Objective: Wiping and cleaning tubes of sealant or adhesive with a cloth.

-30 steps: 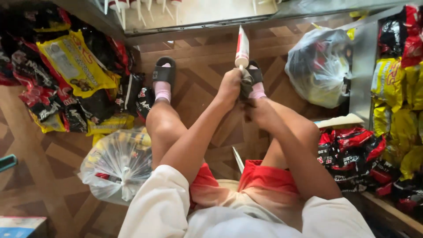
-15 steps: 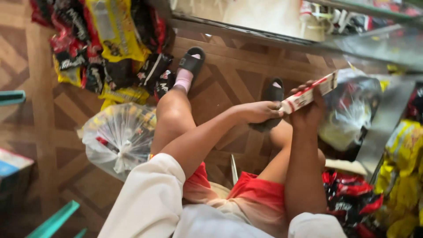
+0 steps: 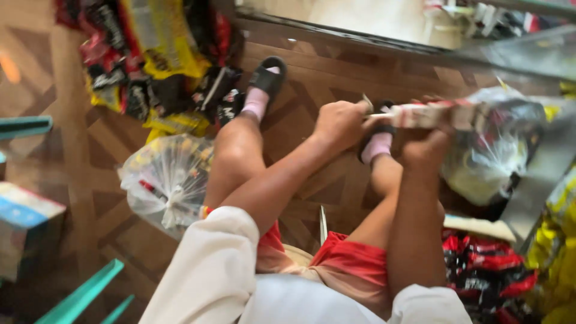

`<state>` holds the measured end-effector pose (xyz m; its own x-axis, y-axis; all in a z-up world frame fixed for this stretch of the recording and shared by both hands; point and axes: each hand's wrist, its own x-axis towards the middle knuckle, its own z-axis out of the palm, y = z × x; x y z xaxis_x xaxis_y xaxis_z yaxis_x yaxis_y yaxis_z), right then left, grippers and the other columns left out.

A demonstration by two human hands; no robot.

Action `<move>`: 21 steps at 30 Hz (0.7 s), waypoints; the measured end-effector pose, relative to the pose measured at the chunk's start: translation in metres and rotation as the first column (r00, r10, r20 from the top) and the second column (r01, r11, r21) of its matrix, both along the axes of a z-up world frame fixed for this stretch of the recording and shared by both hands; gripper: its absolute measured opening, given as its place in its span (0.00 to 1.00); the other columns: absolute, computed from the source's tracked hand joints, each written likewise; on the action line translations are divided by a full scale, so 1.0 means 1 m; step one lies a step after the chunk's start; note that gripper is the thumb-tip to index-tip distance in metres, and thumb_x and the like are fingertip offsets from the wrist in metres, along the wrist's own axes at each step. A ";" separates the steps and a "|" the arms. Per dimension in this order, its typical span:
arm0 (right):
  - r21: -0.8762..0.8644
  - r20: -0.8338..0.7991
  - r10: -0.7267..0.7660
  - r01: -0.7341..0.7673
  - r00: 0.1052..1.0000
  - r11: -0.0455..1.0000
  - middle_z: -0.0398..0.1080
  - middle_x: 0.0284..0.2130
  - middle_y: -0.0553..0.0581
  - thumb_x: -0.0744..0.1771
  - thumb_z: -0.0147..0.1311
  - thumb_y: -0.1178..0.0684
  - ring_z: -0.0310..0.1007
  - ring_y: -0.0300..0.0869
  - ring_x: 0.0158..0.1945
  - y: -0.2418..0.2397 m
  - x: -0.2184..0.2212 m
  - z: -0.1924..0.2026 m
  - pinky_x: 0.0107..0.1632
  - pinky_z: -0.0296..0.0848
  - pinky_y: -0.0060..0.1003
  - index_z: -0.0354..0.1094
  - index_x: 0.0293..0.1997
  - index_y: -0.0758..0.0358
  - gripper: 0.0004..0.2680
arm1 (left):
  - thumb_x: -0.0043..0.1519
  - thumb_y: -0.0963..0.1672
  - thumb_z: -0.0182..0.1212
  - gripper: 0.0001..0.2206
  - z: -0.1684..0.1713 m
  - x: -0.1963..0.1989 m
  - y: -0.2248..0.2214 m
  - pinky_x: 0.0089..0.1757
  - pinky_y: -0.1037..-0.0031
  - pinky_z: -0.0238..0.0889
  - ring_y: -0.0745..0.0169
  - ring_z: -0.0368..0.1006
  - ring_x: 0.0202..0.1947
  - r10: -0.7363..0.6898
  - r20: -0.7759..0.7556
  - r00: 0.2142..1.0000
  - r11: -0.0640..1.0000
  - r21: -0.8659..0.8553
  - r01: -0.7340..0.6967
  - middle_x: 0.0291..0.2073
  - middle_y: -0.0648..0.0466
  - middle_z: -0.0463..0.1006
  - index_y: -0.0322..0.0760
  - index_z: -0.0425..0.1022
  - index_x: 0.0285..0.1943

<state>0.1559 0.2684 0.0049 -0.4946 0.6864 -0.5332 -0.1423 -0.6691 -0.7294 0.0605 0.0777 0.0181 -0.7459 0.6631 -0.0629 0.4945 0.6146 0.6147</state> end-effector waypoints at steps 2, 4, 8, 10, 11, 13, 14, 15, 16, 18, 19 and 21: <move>-0.048 0.065 -0.012 0.015 0.998 0.999 0.75 0.38 0.52 0.65 0.58 0.41 0.79 0.45 0.46 -0.010 -0.008 -0.003 0.53 0.79 0.43 0.73 0.43 0.54 0.11 | 0.56 0.52 0.64 0.14 -0.001 0.002 0.000 0.35 0.54 0.74 0.48 0.81 0.34 -0.100 0.033 0.994 0.994 -0.039 0.101 0.26 0.52 0.79 0.45 0.66 0.39; -0.098 0.035 -0.036 0.039 0.999 0.994 0.75 0.33 0.58 0.67 0.57 0.45 0.78 0.50 0.39 -0.014 -0.012 -0.016 0.51 0.81 0.49 0.72 0.41 0.62 0.10 | 0.61 0.48 0.57 0.14 -0.002 0.014 0.001 0.39 0.43 0.72 0.33 0.79 0.40 -0.195 0.346 0.918 0.979 0.119 0.163 0.33 0.40 0.77 0.39 0.58 0.47; -0.044 0.022 -0.187 0.188 0.982 0.981 0.77 0.35 0.59 0.66 0.62 0.50 0.80 0.51 0.40 -0.004 0.001 -0.028 0.47 0.83 0.51 0.70 0.44 0.60 0.08 | 0.59 0.48 0.56 0.11 -0.012 0.028 0.004 0.36 0.53 0.74 0.45 0.81 0.31 -0.238 0.137 0.962 0.958 -0.128 0.256 0.27 0.51 0.79 0.46 0.63 0.47; -0.049 0.074 -0.246 0.250 0.967 0.967 0.77 0.35 0.53 0.66 0.62 0.47 0.81 0.46 0.40 0.009 0.010 -0.027 0.47 0.84 0.45 0.71 0.42 0.57 0.08 | 0.61 0.53 0.57 0.11 0.017 0.018 0.002 0.31 0.52 0.71 0.44 0.80 0.27 -0.133 0.003 0.991 0.990 -0.049 0.133 0.20 0.50 0.77 0.47 0.68 0.39; -0.056 0.072 -0.250 0.254 0.966 0.966 0.77 0.35 0.53 0.66 0.62 0.47 0.81 0.46 0.40 0.008 0.010 -0.034 0.47 0.84 0.45 0.71 0.42 0.57 0.08 | 0.61 0.53 0.57 0.11 0.016 0.012 0.002 0.31 0.52 0.71 0.44 0.80 0.27 -0.138 -0.001 0.990 0.989 -0.055 0.138 0.20 0.50 0.77 0.47 0.68 0.39; -0.113 0.019 -0.442 0.441 0.897 0.890 0.76 0.38 0.61 0.66 0.61 0.50 0.81 0.54 0.43 0.006 0.018 -0.046 0.52 0.83 0.54 0.67 0.45 0.65 0.10 | 0.60 0.52 0.59 0.12 0.015 0.007 0.005 0.33 0.56 0.71 0.49 0.79 0.31 -0.019 -0.142 0.990 0.994 -0.112 0.002 0.25 0.52 0.77 0.46 0.69 0.41; -0.115 0.015 -0.452 0.450 0.892 0.886 0.76 0.38 0.61 0.66 0.61 0.50 0.81 0.54 0.43 -0.006 0.011 -0.038 0.52 0.83 0.54 0.67 0.45 0.65 0.10 | 0.60 0.52 0.59 0.12 0.010 0.009 0.006 0.33 0.56 0.71 0.49 0.79 0.31 -0.029 -0.146 0.989 0.994 -0.112 0.013 0.25 0.52 0.77 0.46 0.69 0.41; -0.207 0.029 -0.482 0.476 0.876 0.854 0.74 0.39 0.60 0.67 0.57 0.51 0.80 0.53 0.44 -0.018 0.004 -0.030 0.53 0.81 0.52 0.64 0.46 0.66 0.10 | 0.60 0.49 0.57 0.10 0.005 0.012 0.007 0.36 0.59 0.68 0.50 0.76 0.35 -0.068 -0.289 0.955 0.990 -0.141 0.027 0.29 0.52 0.75 0.42 0.70 0.45; -0.296 0.042 -0.512 0.500 0.858 0.814 0.71 0.39 0.59 0.68 0.54 0.52 0.78 0.53 0.45 -0.028 -0.003 -0.021 0.55 0.79 0.51 0.62 0.48 0.66 0.10 | 0.61 0.45 0.55 0.10 0.001 0.013 0.010 0.39 0.61 0.66 0.51 0.73 0.39 -0.109 -0.426 0.898 0.985 -0.168 0.040 0.34 0.52 0.73 0.39 0.71 0.49; -0.253 0.060 -0.501 0.499 0.863 0.829 0.70 0.39 0.61 0.68 0.54 0.53 0.78 0.54 0.44 -0.018 -0.001 -0.036 0.55 0.79 0.53 0.60 0.49 0.67 0.10 | 0.60 0.44 0.53 0.09 0.007 0.021 0.013 0.40 0.63 0.63 0.53 0.71 0.40 -0.156 -0.473 0.867 0.982 -0.168 0.085 0.34 0.53 0.71 0.41 0.71 0.48; -0.210 0.085 -0.479 0.485 0.874 0.849 0.69 0.39 0.62 0.68 0.54 0.55 0.78 0.56 0.43 -0.015 0.002 -0.044 0.54 0.79 0.55 0.59 0.50 0.68 0.10 | 0.60 0.43 0.51 0.08 0.010 0.028 0.014 0.41 0.65 0.61 0.55 0.69 0.42 -0.189 -0.513 0.838 0.978 -0.170 0.117 0.34 0.55 0.68 0.42 0.70 0.47; -0.168 0.086 -0.474 0.482 0.876 0.860 0.69 0.39 0.60 0.69 0.51 0.54 0.77 0.53 0.44 -0.018 0.000 -0.011 0.55 0.78 0.51 0.59 0.50 0.67 0.09 | 0.62 0.44 0.49 0.07 0.012 0.022 0.015 0.40 0.65 0.66 0.55 0.73 0.41 -0.188 -0.298 0.936 0.981 -0.099 0.166 0.33 0.56 0.71 0.46 0.71 0.46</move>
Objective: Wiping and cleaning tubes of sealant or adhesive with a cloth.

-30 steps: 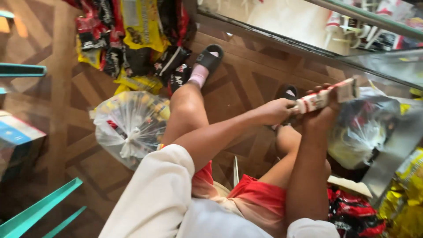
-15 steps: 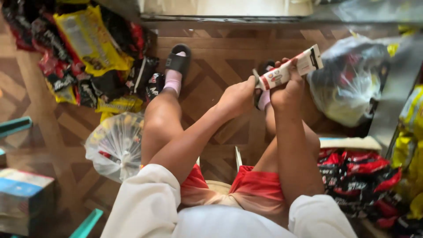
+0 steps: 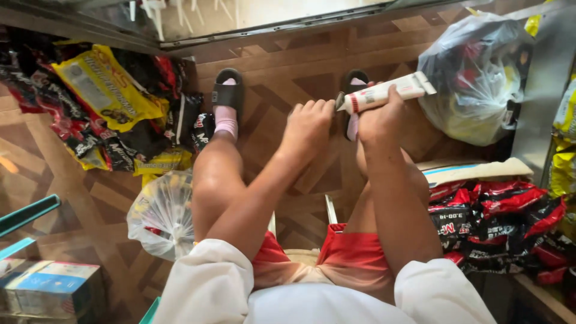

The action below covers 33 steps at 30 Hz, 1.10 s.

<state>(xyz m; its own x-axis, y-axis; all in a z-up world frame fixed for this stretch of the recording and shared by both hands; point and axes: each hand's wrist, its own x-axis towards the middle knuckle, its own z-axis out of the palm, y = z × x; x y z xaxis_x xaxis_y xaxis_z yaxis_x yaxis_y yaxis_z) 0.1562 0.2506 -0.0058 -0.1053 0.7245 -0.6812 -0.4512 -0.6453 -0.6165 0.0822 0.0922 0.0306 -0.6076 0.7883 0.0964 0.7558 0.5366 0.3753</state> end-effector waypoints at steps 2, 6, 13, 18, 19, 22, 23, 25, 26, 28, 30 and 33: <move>0.038 0.014 0.019 -0.020 1.000 0.999 0.68 0.39 0.58 0.69 0.49 0.53 0.77 0.50 0.44 0.008 0.002 0.007 0.55 0.78 0.47 0.59 0.50 0.66 0.08 | 0.63 0.45 0.48 0.07 0.006 -0.018 -0.002 0.39 0.64 0.71 0.56 0.77 0.40 -0.008 0.239 0.971 0.999 0.036 0.000 0.32 0.57 0.74 0.50 0.72 0.46; 0.287 0.232 0.055 -0.122 0.971 0.950 0.76 0.48 0.57 0.69 0.58 0.44 0.82 0.49 0.49 -0.002 -0.003 0.018 0.53 0.80 0.50 0.62 0.57 0.57 0.15 | 0.69 0.48 0.46 0.11 0.030 -0.051 -0.005 0.45 0.47 0.70 0.33 0.77 0.47 0.297 0.719 0.629 0.899 0.012 -0.439 0.41 0.42 0.82 0.50 0.73 0.54; 0.319 0.334 0.701 -0.775 0.630 0.545 0.66 0.58 0.59 0.74 0.37 0.34 0.68 0.43 0.58 -0.052 -0.029 -0.005 0.60 0.74 0.38 0.48 0.76 0.49 0.22 | 0.63 0.60 0.60 0.41 0.011 -0.011 0.028 0.60 0.35 0.53 0.33 0.59 0.68 -0.112 0.979 -0.172 0.689 -0.049 -0.723 0.74 0.38 0.58 0.48 0.48 0.82; 0.442 0.447 0.690 -0.811 0.570 0.383 0.61 0.63 0.61 0.70 0.48 0.33 0.58 0.51 0.69 -0.076 -0.039 0.067 0.73 0.54 0.47 0.61 0.70 0.57 0.24 | 0.65 0.50 0.67 0.20 -0.016 -0.041 0.014 0.43 0.59 0.73 0.53 0.72 0.44 -0.060 0.989 0.134 0.533 0.145 -0.833 0.45 0.45 0.75 0.35 0.69 0.58; 0.395 0.797 0.465 -0.915 0.385 0.081 0.53 0.69 0.71 0.73 0.51 0.45 0.44 0.62 0.77 -0.076 -0.037 0.083 0.77 0.39 0.54 0.57 0.72 0.61 0.20 | 0.67 0.47 0.63 0.13 -0.010 -0.049 0.009 0.39 0.68 0.73 0.61 0.71 0.38 -0.053 0.972 0.230 0.467 0.227 -0.855 0.38 0.53 0.73 0.36 0.69 0.53; 0.192 0.885 0.451 -0.973 0.117 -0.125 0.67 0.58 0.70 0.71 0.49 0.51 0.66 0.57 0.60 -0.068 -0.034 0.078 0.62 0.64 0.45 0.61 0.63 0.76 0.17 | 0.66 0.43 0.60 0.19 -0.007 -0.071 -0.008 0.40 0.75 0.70 0.64 0.74 0.38 -0.285 0.957 0.053 0.350 0.155 -0.924 0.46 0.45 0.77 0.29 0.64 0.64; 0.196 0.885 0.452 -0.972 0.116 -0.133 0.67 0.58 0.70 0.71 0.49 0.51 0.66 0.57 0.60 -0.068 -0.033 0.074 0.62 0.64 0.45 0.61 0.63 0.76 0.17 | 0.66 0.43 0.60 0.19 -0.008 -0.070 -0.010 0.40 0.75 0.70 0.64 0.74 0.38 -0.285 0.957 0.059 0.342 0.159 -0.926 0.46 0.45 0.77 0.29 0.64 0.64; 0.108 0.628 0.777 -0.994 0.045 -0.029 0.67 0.26 0.50 0.72 0.45 0.50 0.60 0.37 0.27 -0.068 -0.031 0.066 0.31 0.60 0.33 0.70 0.40 0.67 0.11 | 0.66 0.46 0.60 0.20 -0.011 -0.068 -0.011 0.35 0.79 0.67 0.69 0.72 0.33 -0.289 0.957 0.010 0.347 0.115 -0.931 0.41 0.50 0.77 0.32 0.66 0.64; 0.110 0.631 0.775 -0.993 0.042 -0.036 0.67 0.26 0.50 0.72 0.45 0.50 0.60 0.37 0.27 -0.069 -0.033 0.063 0.31 0.60 0.33 0.70 0.40 0.67 0.11 | 0.66 0.46 0.60 0.20 -0.009 -0.072 -0.009 0.35 0.79 0.67 0.69 0.72 0.33 -0.292 0.956 0.014 0.341 0.118 -0.933 0.41 0.50 0.77 0.32 0.66 0.64; 0.110 0.637 0.770 -0.993 0.035 -0.046 0.71 0.29 0.53 0.70 0.43 0.53 0.64 0.39 0.33 -0.075 -0.033 0.058 0.37 0.65 0.31 0.70 0.39 0.66 0.09 | 0.60 0.47 0.66 0.24 -0.002 -0.075 -0.009 0.37 0.76 0.68 0.65 0.73 0.36 -0.238 0.970 -0.043 0.392 0.056 -0.918 0.43 0.47 0.78 0.27 0.70 0.60; 0.112 0.635 0.772 -0.985 -0.030 -0.130 0.72 0.32 0.56 0.70 0.43 0.54 0.65 0.42 0.33 -0.076 -0.030 0.063 0.39 0.66 0.36 0.68 0.43 0.67 0.08 | 0.56 0.50 0.66 0.27 0.011 -0.080 -0.012 0.35 0.76 0.69 0.65 0.74 0.34 -0.144 0.983 -0.110 0.413 -0.041 -0.910 0.40 0.46 0.79 0.24 0.73 0.56; 0.034 0.580 0.801 -0.978 -0.149 -0.206 0.69 0.31 0.55 0.71 0.44 0.52 0.61 0.40 0.32 -0.069 -0.034 0.077 0.36 0.62 0.36 0.67 0.45 0.67 0.08 | 0.53 0.53 0.67 0.28 0.007 -0.083 -0.015 0.31 0.77 0.67 0.65 0.73 0.29 -0.025 0.986 -0.163 0.400 -0.140 -0.906 0.34 0.46 0.79 0.20 0.78 0.48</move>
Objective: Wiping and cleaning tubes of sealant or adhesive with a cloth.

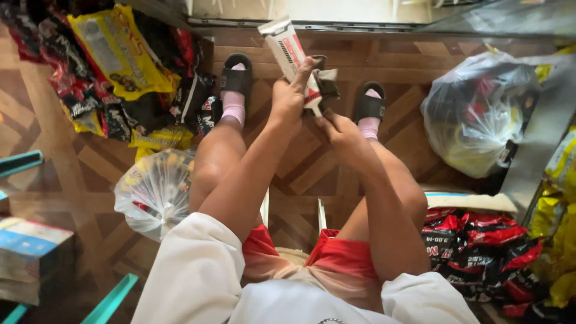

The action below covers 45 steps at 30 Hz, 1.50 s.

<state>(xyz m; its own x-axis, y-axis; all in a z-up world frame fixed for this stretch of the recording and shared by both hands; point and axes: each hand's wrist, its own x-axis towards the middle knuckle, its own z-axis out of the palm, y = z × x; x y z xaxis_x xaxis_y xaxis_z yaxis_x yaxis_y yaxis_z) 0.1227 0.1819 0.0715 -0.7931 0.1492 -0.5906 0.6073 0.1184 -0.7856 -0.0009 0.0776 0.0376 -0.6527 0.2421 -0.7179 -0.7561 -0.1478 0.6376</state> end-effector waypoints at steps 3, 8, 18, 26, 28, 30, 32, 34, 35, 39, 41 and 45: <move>-0.053 0.066 0.075 -0.072 0.995 0.996 0.66 0.28 0.51 0.71 0.44 0.52 0.57 0.36 0.29 0.009 0.000 0.006 0.32 0.58 0.32 0.67 0.41 0.66 0.09 | 0.54 0.50 0.69 0.23 -0.016 -0.003 -0.010 0.31 0.77 0.66 0.66 0.73 0.29 0.074 -0.015 0.997 0.997 -0.001 -0.074 0.33 0.46 0.80 0.21 0.79 0.46; -0.231 0.137 0.115 -0.082 0.984 0.970 0.60 0.21 0.48 0.73 0.46 0.51 0.55 0.33 0.23 0.018 0.002 0.008 0.26 0.54 0.29 0.64 0.33 0.61 0.10 | 0.50 0.45 0.74 0.21 -0.033 -0.027 -0.024 0.33 0.73 0.71 0.57 0.75 0.29 0.274 0.046 0.961 0.962 -0.023 -0.273 0.33 0.42 0.79 0.17 0.78 0.44; -0.721 0.020 0.099 -0.055 0.995 0.691 0.59 0.17 0.47 0.70 0.53 0.53 0.51 0.31 0.16 0.028 0.007 0.001 0.18 0.50 0.25 0.61 0.33 0.61 0.08 | 0.53 0.44 0.75 0.16 -0.018 -0.049 -0.038 0.30 0.78 0.70 0.63 0.77 0.26 0.644 -0.293 0.706 0.765 0.250 -0.594 0.32 0.45 0.83 0.24 0.78 0.42; -0.744 -0.073 0.040 -0.081 0.997 0.663 0.61 0.17 0.49 0.70 0.52 0.59 0.53 0.31 0.15 0.032 0.017 0.011 0.18 0.55 0.24 0.62 0.36 0.65 0.05 | 0.71 0.50 0.39 0.22 0.019 -0.032 -0.040 0.59 0.64 0.66 0.55 0.74 0.58 -0.030 -0.934 0.357 0.993 -0.068 -0.093 0.62 0.51 0.75 0.36 0.69 0.68; -0.690 0.085 0.024 0.042 0.996 0.723 0.62 0.18 0.52 0.69 0.54 0.59 0.53 0.32 0.14 0.035 0.021 -0.003 0.17 0.54 0.27 0.63 0.33 0.66 0.06 | 0.58 0.32 0.66 0.21 0.017 -0.009 -0.026 0.68 0.63 0.57 0.47 0.66 0.70 -0.408 -0.854 0.322 0.908 -0.416 0.048 0.63 0.50 0.76 0.37 0.76 0.61; -0.656 0.061 -0.020 0.055 0.998 0.753 0.62 0.19 0.52 0.70 0.53 0.58 0.54 0.33 0.15 0.027 0.022 -0.004 0.18 0.54 0.27 0.62 0.36 0.66 0.05 | 0.54 0.32 0.68 0.21 0.013 0.002 -0.016 0.68 0.61 0.50 0.54 0.66 0.68 -0.442 -0.853 0.279 0.897 -0.423 0.129 0.57 0.55 0.80 0.42 0.79 0.55; -0.619 0.020 -0.059 0.059 0.998 0.784 0.63 0.19 0.52 0.70 0.51 0.58 0.55 0.34 0.16 0.021 0.020 -0.010 0.19 0.54 0.27 0.61 0.39 0.66 0.04 | 0.50 0.33 0.69 0.21 0.005 0.015 -0.008 0.68 0.60 0.43 0.60 0.67 0.66 -0.467 -0.855 0.223 0.881 -0.430 0.199 0.51 0.60 0.84 0.46 0.82 0.49; -0.531 0.045 -0.346 0.316 0.937 0.786 0.69 0.25 0.55 0.70 0.50 0.61 0.62 0.36 0.18 0.021 0.019 -0.018 0.21 0.62 0.28 0.69 0.42 0.68 0.03 | 0.63 0.38 0.62 0.14 -0.009 0.032 -0.001 0.71 0.59 0.44 0.46 0.51 0.75 -0.407 -0.768 0.495 0.898 -0.237 0.371 0.67 0.54 0.71 0.43 0.82 0.56; -0.528 0.040 -0.356 0.322 0.934 0.786 0.69 0.25 0.55 0.70 0.50 0.61 0.62 0.36 0.18 0.018 0.015 -0.020 0.21 0.62 0.28 0.69 0.42 0.68 0.03 | 0.63 0.38 0.62 0.14 -0.014 0.033 0.001 0.71 0.59 0.44 0.46 0.51 0.75 -0.407 -0.771 0.489 0.896 -0.233 0.379 0.67 0.54 0.71 0.43 0.82 0.56; -0.413 -0.080 -0.193 0.144 0.978 0.899 0.59 0.23 0.54 0.72 0.40 0.62 0.56 0.43 0.24 0.012 -0.001 -0.007 0.29 0.66 0.34 0.64 0.46 0.78 0.07 | 0.68 0.36 0.49 0.19 -0.001 0.042 0.020 0.66 0.61 0.58 0.41 0.57 0.73 -0.149 -0.576 0.804 0.963 0.100 0.250 0.75 0.40 0.57 0.31 0.68 0.69; -0.149 -0.166 0.104 -0.129 0.981 0.980 0.54 0.22 0.54 0.73 0.33 0.66 0.52 0.50 0.26 0.022 0.000 -0.037 0.33 0.72 0.38 0.63 0.45 0.89 0.11 | 0.68 0.34 0.44 0.22 -0.007 0.042 0.022 0.65 0.52 0.63 0.30 0.55 0.72 -0.056 -0.453 0.890 0.991 0.082 0.105 0.78 0.34 0.50 0.34 0.65 0.72; -0.786 -0.353 0.218 -0.415 0.910 0.458 0.65 0.37 0.50 0.72 0.49 0.57 0.72 0.39 0.43 0.039 0.008 -0.080 0.47 0.72 0.34 0.67 0.52 0.61 0.05 | 0.66 0.49 0.55 0.19 -0.094 0.026 0.028 0.41 0.52 0.69 0.37 0.72 0.47 -0.072 -0.247 0.966 0.976 -0.216 0.017 0.51 0.35 0.70 0.35 0.65 0.61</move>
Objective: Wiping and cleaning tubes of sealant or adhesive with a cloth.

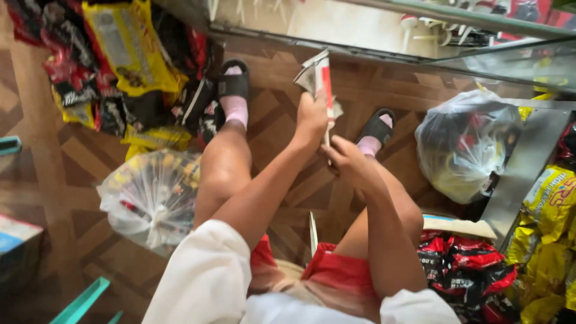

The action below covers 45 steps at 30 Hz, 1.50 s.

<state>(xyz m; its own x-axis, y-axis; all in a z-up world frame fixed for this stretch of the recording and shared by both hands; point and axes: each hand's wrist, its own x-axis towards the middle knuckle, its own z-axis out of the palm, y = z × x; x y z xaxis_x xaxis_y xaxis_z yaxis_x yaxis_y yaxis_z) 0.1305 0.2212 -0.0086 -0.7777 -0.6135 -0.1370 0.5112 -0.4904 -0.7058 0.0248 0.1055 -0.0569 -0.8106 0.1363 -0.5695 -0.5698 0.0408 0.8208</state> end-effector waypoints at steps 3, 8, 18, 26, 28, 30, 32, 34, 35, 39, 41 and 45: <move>0.541 0.089 -0.373 0.269 0.923 0.797 0.61 0.30 0.49 0.72 0.48 0.59 0.68 0.38 0.30 -0.035 0.012 0.002 0.33 0.69 0.31 0.65 0.47 0.63 0.02 | 0.63 0.54 0.56 0.22 0.033 0.002 -0.003 0.28 0.50 0.75 0.35 0.80 0.33 -0.027 0.134 0.991 0.997 -0.069 0.037 0.34 0.33 0.78 0.28 0.74 0.45; 0.904 -0.216 -0.486 0.362 0.847 0.229 0.73 0.31 0.63 0.68 0.48 0.57 0.73 0.50 0.37 -0.053 -0.036 -0.013 0.43 0.74 0.48 0.73 0.44 0.64 0.07 | 0.63 0.54 0.58 0.21 0.054 -0.017 -0.007 0.48 0.43 0.69 0.31 0.77 0.48 -0.290 -0.002 0.957 0.935 -0.214 0.283 0.38 0.31 0.80 0.30 0.75 0.40; 0.872 -0.318 -0.377 0.425 0.870 0.245 0.67 0.27 0.56 0.72 0.42 0.38 0.63 0.47 0.32 -0.049 -0.269 -0.074 0.37 0.62 0.45 0.66 0.33 0.58 0.17 | 0.67 0.50 0.54 0.21 0.072 -0.056 -0.045 0.51 0.62 0.58 0.46 0.64 0.46 0.469 0.276 0.839 0.872 0.005 -0.490 0.43 0.36 0.69 0.21 0.70 0.48; 0.862 -0.122 -0.466 0.327 0.876 0.388 0.60 0.21 0.45 0.74 0.43 0.44 0.56 0.33 0.21 0.011 -0.254 -0.097 0.25 0.57 0.32 0.63 0.35 0.55 0.12 | 0.68 0.47 0.54 0.15 0.071 -0.050 -0.049 0.38 0.75 0.62 0.65 0.66 0.33 0.508 0.376 0.775 0.764 0.217 -0.607 0.35 0.49 0.72 0.26 0.68 0.47; 0.887 -0.179 -0.517 0.365 0.837 0.283 0.62 0.19 0.46 0.69 0.52 0.46 0.55 0.34 0.19 0.066 -0.241 -0.147 0.21 0.56 0.30 0.76 0.46 0.61 0.11 | 0.67 0.48 0.56 0.16 0.068 -0.052 -0.050 0.39 0.76 0.63 0.65 0.67 0.33 0.538 0.320 0.780 0.766 0.199 -0.611 0.34 0.48 0.74 0.26 0.69 0.41; 0.908 -0.271 -0.605 0.407 0.748 0.097 0.67 0.25 0.50 0.68 0.50 0.53 0.64 0.36 0.20 0.151 -0.205 -0.212 0.20 0.64 0.31 0.72 0.48 0.62 0.08 | 0.67 0.48 0.56 0.16 0.080 -0.050 -0.048 0.41 0.76 0.63 0.65 0.68 0.36 0.489 0.332 0.807 0.803 0.191 -0.565 0.37 0.48 0.74 0.26 0.69 0.44; 0.907 -0.359 -0.670 0.413 0.650 -0.085 0.73 0.30 0.55 0.67 0.47 0.61 0.74 0.37 0.21 0.201 -0.167 -0.243 0.20 0.73 0.31 0.68 0.50 0.64 0.08 | 0.67 0.48 0.55 0.16 0.087 -0.043 -0.050 0.44 0.76 0.62 0.65 0.69 0.38 0.442 0.345 0.828 0.838 0.171 -0.518 0.40 0.47 0.75 0.25 0.69 0.47; 0.619 -0.693 -0.249 0.381 0.677 -0.687 0.68 0.38 0.67 0.68 0.53 0.54 0.70 0.57 0.40 0.231 -0.139 -0.234 0.48 0.70 0.49 0.64 0.41 0.68 0.07 | 0.69 0.46 0.53 0.16 0.087 -0.039 -0.048 0.44 0.76 0.64 0.65 0.71 0.40 0.346 0.396 0.851 0.830 0.294 -0.474 0.44 0.47 0.75 0.24 0.68 0.53; 0.623 -0.691 -0.257 0.376 0.676 -0.686 0.68 0.38 0.67 0.68 0.53 0.54 0.70 0.57 0.40 0.229 -0.135 -0.218 0.48 0.70 0.49 0.64 0.41 0.68 0.07 | 0.69 0.46 0.53 0.16 0.083 -0.037 -0.045 0.44 0.76 0.64 0.65 0.71 0.40 0.342 0.395 0.853 0.835 0.290 -0.469 0.44 0.47 0.75 0.24 0.68 0.53; 0.622 -0.658 -0.187 0.387 0.729 -0.680 0.69 0.46 0.72 0.69 0.55 0.56 0.75 0.60 0.42 0.239 -0.134 -0.199 0.50 0.73 0.50 0.72 0.42 0.76 0.08 | 0.70 0.44 0.51 0.16 0.068 -0.030 -0.037 0.49 0.74 0.66 0.63 0.74 0.45 0.279 0.306 0.910 0.822 0.414 -0.391 0.50 0.46 0.78 0.24 0.70 0.61; 0.609 -0.684 -0.173 0.424 0.709 -0.671 0.75 0.40 0.70 0.68 0.56 0.55 0.76 0.60 0.39 0.249 -0.141 -0.213 0.47 0.73 0.50 0.74 0.44 0.76 0.09 | 0.70 0.44 0.50 0.16 0.063 -0.028 -0.032 0.48 0.74 0.66 0.63 0.74 0.45 0.262 0.297 0.918 0.828 0.419 -0.372 0.50 0.47 0.78 0.24 0.70 0.61; 0.666 -0.681 -0.721 0.523 0.133 -0.532 0.75 0.46 0.72 0.67 0.46 0.50 0.77 0.59 0.44 0.262 -0.157 -0.229 0.49 0.75 0.51 0.73 0.48 0.76 0.16 | 0.70 0.43 0.51 0.16 0.060 -0.023 -0.027 0.51 0.74 0.67 0.63 0.74 0.47 0.230 0.295 0.927 0.833 0.434 -0.344 0.52 0.46 0.78 0.23 0.70 0.62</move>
